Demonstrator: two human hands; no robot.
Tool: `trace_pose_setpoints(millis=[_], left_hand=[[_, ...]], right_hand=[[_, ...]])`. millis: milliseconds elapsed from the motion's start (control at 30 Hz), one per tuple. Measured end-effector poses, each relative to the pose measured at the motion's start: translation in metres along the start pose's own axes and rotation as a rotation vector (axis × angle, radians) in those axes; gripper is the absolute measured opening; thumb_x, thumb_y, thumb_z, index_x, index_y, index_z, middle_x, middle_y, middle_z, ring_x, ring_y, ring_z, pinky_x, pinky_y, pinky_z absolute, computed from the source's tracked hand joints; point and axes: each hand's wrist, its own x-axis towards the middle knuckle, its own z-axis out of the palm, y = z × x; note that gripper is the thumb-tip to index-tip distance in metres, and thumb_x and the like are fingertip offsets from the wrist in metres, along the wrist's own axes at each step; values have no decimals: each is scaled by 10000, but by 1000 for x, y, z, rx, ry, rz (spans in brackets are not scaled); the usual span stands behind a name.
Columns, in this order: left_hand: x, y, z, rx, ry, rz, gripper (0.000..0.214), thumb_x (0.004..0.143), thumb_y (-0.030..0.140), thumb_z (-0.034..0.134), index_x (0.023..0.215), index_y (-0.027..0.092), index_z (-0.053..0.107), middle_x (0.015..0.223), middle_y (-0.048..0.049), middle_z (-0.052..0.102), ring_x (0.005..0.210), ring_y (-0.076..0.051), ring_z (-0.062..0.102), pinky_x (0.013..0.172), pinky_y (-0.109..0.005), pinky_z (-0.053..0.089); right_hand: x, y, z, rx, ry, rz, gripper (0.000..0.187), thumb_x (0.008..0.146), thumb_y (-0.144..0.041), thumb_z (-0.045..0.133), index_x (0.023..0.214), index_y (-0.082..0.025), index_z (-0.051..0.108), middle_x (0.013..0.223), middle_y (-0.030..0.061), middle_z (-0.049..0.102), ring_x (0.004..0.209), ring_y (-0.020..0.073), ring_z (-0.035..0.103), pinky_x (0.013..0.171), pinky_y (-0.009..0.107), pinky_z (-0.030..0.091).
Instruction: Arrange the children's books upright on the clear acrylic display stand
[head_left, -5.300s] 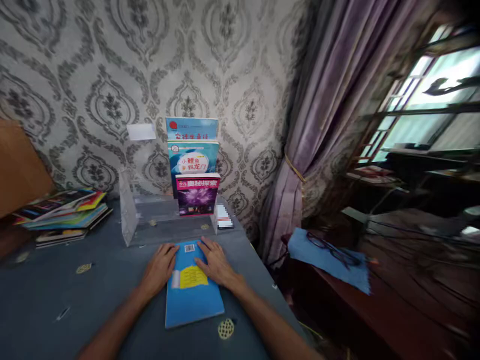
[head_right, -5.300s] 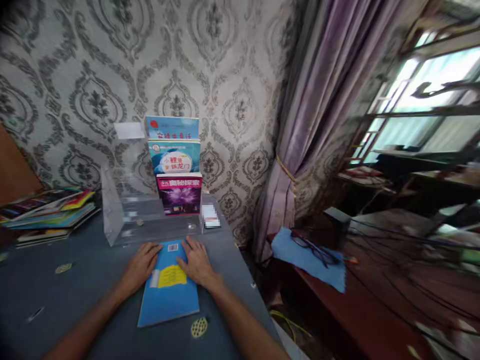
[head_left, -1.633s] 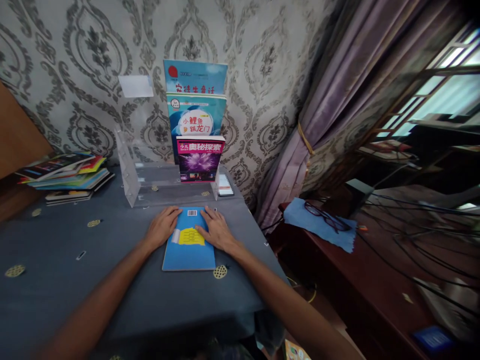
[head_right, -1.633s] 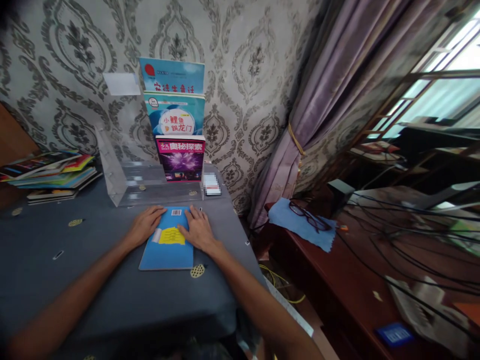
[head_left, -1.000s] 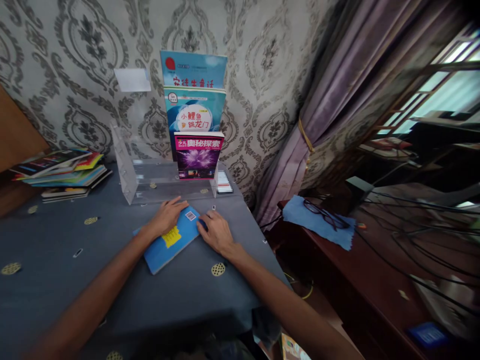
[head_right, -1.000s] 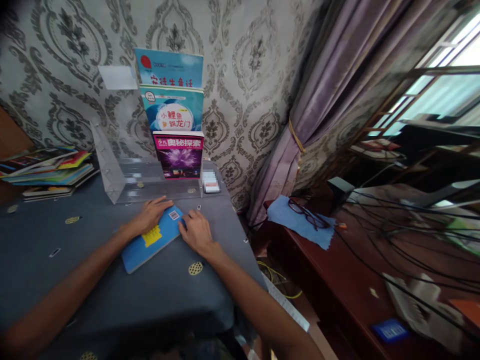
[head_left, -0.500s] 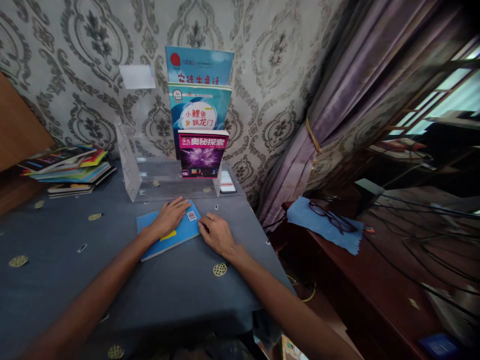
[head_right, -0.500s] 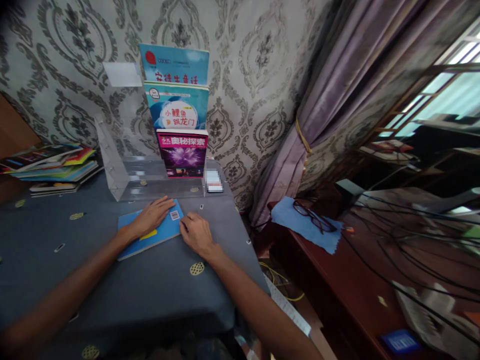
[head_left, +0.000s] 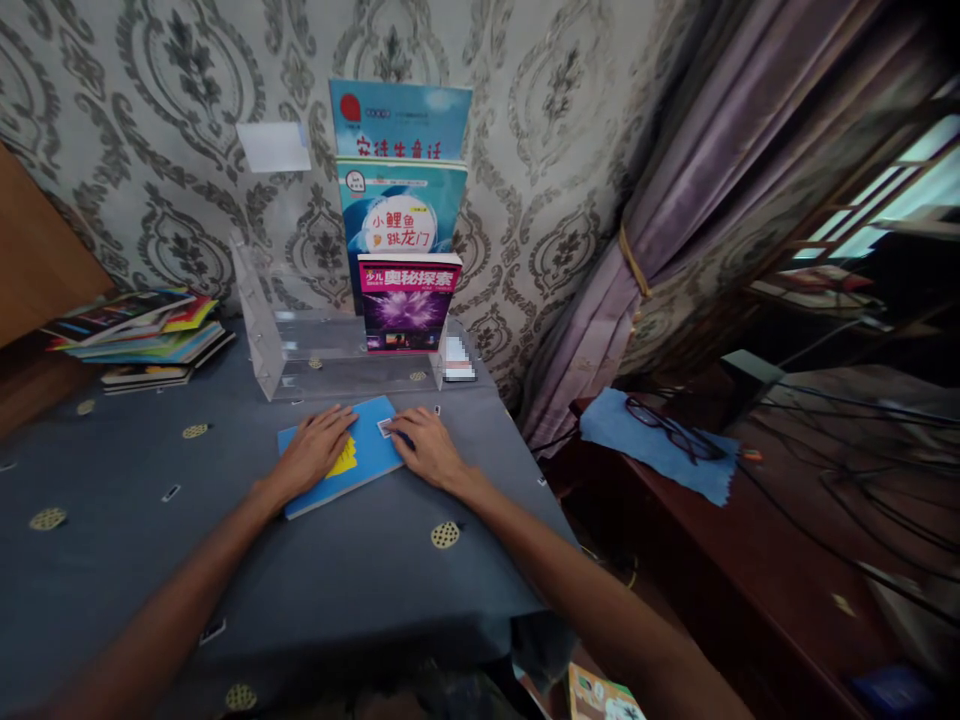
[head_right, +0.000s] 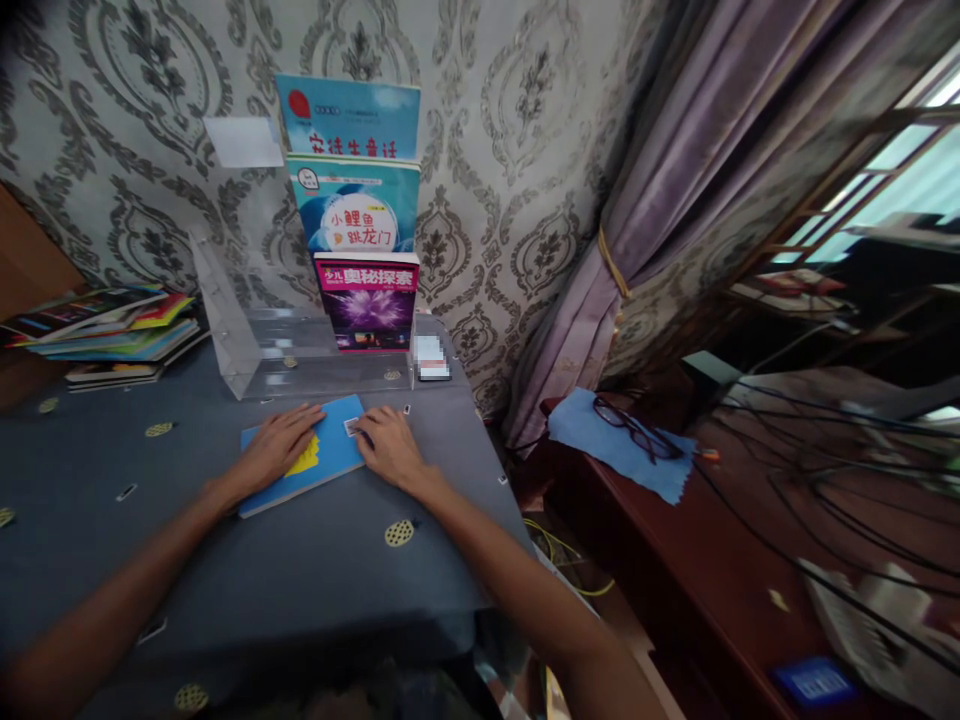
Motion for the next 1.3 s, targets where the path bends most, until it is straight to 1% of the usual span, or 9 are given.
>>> trace_pose_setpoints(millis=[167, 333, 533, 700, 867, 967, 1100, 1200, 1300], left_hand=[[0, 0, 0, -9, 16, 0, 460, 1013, 352, 324, 1401, 224, 534, 1484, -66, 533, 1404, -235, 445, 1136, -467, 371], [0, 3, -3, -7, -5, -2, 460, 1010, 327, 325, 1409, 221, 528, 1489, -71, 528, 1410, -229, 436, 1147, -463, 358], [-1, 6, -4, -6, -16, -29, 465, 1014, 332, 312, 1418, 228, 517, 1504, -66, 510, 1422, -233, 420, 1155, -481, 340], [-1, 7, -5, 8, -18, -20, 465, 1015, 340, 313, 1408, 218, 529, 1501, -73, 513, 1417, -226, 426, 1153, -452, 343], [-1, 3, -2, 20, 12, -3, 459, 1011, 336, 317, 1391, 213, 543, 1491, -74, 525, 1393, -229, 455, 1135, -446, 363], [0, 4, -3, 47, 12, -8, 446, 1008, 324, 328, 1380, 216, 550, 1481, -80, 536, 1396, -246, 449, 1121, -468, 374], [-2, 22, -8, 94, 17, 13, 403, 1011, 309, 345, 1304, 207, 602, 1409, -102, 596, 1341, -261, 498, 1104, -474, 384], [-5, 50, -9, 80, 21, 98, 390, 1017, 386, 378, 1264, 199, 615, 1354, -108, 624, 1258, -256, 547, 1089, -456, 398], [-5, 76, -6, 104, 6, 135, 421, 999, 448, 425, 1299, 194, 576, 1345, -130, 608, 1245, -286, 527, 1056, -477, 413]], right_hand=[[31, 16, 14, 102, -82, -40, 352, 980, -259, 530, 1307, -164, 617, 1429, 146, 563, 1323, 246, 504, 1113, 445, 378], [43, 26, 25, 156, -89, 0, 430, 968, -282, 545, 1379, -158, 557, 1480, 166, 516, 1386, 244, 475, 1158, 461, 352], [37, 30, 24, 228, -85, -18, 403, 972, -249, 512, 1363, -181, 581, 1487, 134, 517, 1398, 220, 468, 1180, 446, 347], [24, 30, 17, 300, -48, -10, 370, 976, -219, 480, 1315, -206, 628, 1452, 100, 561, 1371, 201, 502, 1176, 426, 367], [7, 26, 7, 310, -43, -3, 360, 976, -215, 470, 1286, -163, 646, 1420, 134, 585, 1342, 218, 535, 1150, 431, 394], [0, 25, 2, 330, -41, 2, 351, 955, -180, 483, 1251, -179, 669, 1386, 120, 618, 1310, 217, 565, 1130, 433, 413], [-8, 27, -5, 418, -34, 4, 353, 931, -154, 487, 1208, -214, 698, 1316, 84, 674, 1252, 205, 609, 1097, 419, 443], [-17, 30, -12, 496, -14, 36, 335, 929, -173, 488, 1169, -210, 720, 1199, 79, 732, 1142, 208, 667, 1035, 408, 489], [-27, 31, -19, 581, -7, 75, 319, 933, -197, 490, 1138, -217, 734, 1106, 65, 761, 1052, 203, 697, 977, 397, 522]])
